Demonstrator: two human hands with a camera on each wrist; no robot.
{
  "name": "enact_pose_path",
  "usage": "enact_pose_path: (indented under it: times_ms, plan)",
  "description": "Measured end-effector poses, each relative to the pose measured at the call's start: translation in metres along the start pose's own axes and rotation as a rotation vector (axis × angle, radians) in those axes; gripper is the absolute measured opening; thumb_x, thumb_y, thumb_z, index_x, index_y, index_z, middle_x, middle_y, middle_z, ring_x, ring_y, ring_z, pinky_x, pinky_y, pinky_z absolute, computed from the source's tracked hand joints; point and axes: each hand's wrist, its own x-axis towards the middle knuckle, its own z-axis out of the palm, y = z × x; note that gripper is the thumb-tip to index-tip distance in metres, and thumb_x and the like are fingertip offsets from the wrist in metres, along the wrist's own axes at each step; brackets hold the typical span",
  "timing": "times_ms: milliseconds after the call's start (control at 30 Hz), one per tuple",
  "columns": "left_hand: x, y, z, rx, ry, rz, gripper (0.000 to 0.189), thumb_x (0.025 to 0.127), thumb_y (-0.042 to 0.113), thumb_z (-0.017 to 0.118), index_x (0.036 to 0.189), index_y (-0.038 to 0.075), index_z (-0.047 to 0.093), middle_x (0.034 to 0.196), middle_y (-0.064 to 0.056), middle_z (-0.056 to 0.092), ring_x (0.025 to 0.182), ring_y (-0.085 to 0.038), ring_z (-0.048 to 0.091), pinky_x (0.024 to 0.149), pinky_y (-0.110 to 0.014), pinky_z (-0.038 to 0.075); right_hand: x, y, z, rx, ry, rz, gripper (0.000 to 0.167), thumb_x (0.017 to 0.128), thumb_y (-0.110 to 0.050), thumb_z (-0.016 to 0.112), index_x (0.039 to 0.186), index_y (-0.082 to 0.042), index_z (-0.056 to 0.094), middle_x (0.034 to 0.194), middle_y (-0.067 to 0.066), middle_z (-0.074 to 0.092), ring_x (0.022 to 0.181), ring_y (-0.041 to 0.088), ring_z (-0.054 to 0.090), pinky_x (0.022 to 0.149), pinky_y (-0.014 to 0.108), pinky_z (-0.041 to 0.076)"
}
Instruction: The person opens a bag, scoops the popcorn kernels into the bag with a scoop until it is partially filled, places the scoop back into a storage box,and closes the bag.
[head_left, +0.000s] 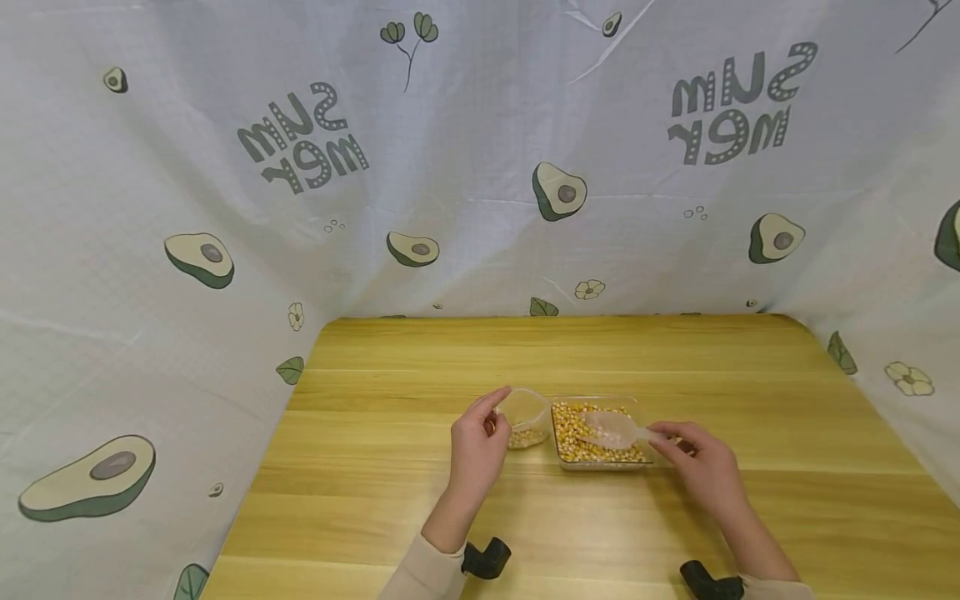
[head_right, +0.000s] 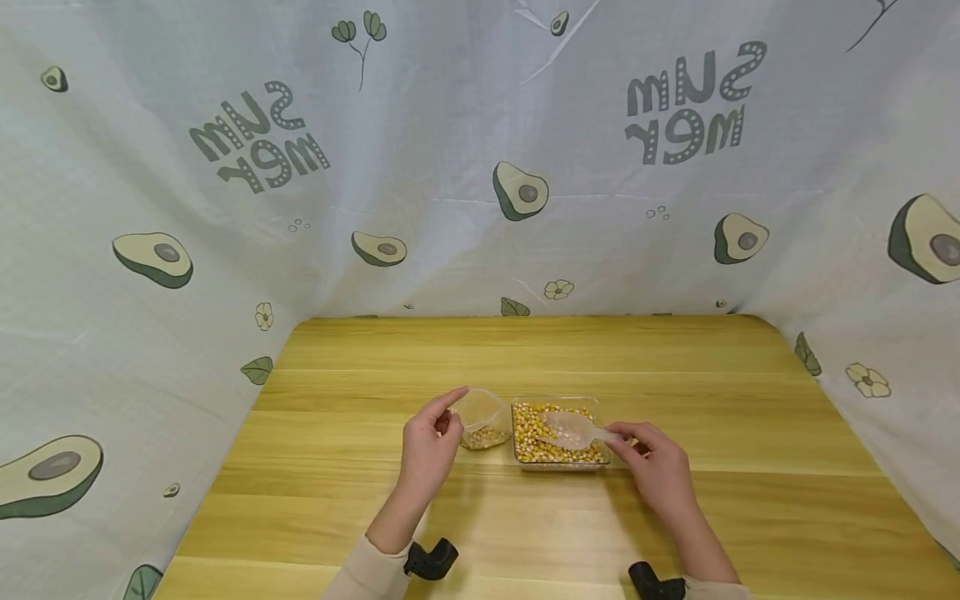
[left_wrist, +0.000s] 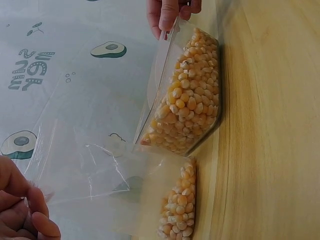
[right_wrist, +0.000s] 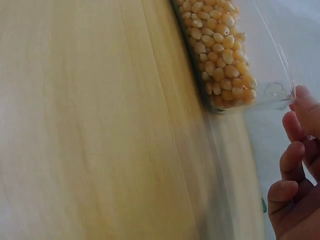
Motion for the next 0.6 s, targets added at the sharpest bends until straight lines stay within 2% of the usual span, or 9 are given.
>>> enact_pose_path:
  times_ms: [400, 600]
  plan:
    - [0.0001, -0.0022, 0.0012, 0.009, 0.013, 0.006, 0.041, 0.091, -0.009, 0.053, 0.126, 0.003, 0.069, 0.113, -0.014, 0.07, 0.051, 0.001, 0.027, 0.046, -0.01, 0.024, -0.0008, 0.0046, 0.0034, 0.055, 0.015, 0.053, 0.02, 0.092, -0.021, 0.071, 0.108, -0.009, 0.076, 0.085, -0.031, 0.058, 0.069, -0.004, 0.05, 0.056, 0.021, 0.042]
    - [-0.0005, -0.0007, 0.0011, 0.0, 0.006, -0.021, 0.041, 0.091, -0.009, 0.053, 0.126, 0.004, 0.069, 0.111, -0.014, 0.07, 0.052, 0.0, 0.027, 0.046, -0.011, 0.024, -0.0026, 0.0053, 0.0062, 0.109, 0.016, 0.101, 0.023, 0.093, -0.02, 0.07, 0.11, -0.005, 0.075, 0.084, -0.037, 0.055, 0.069, -0.005, 0.05, 0.056, 0.019, 0.042]
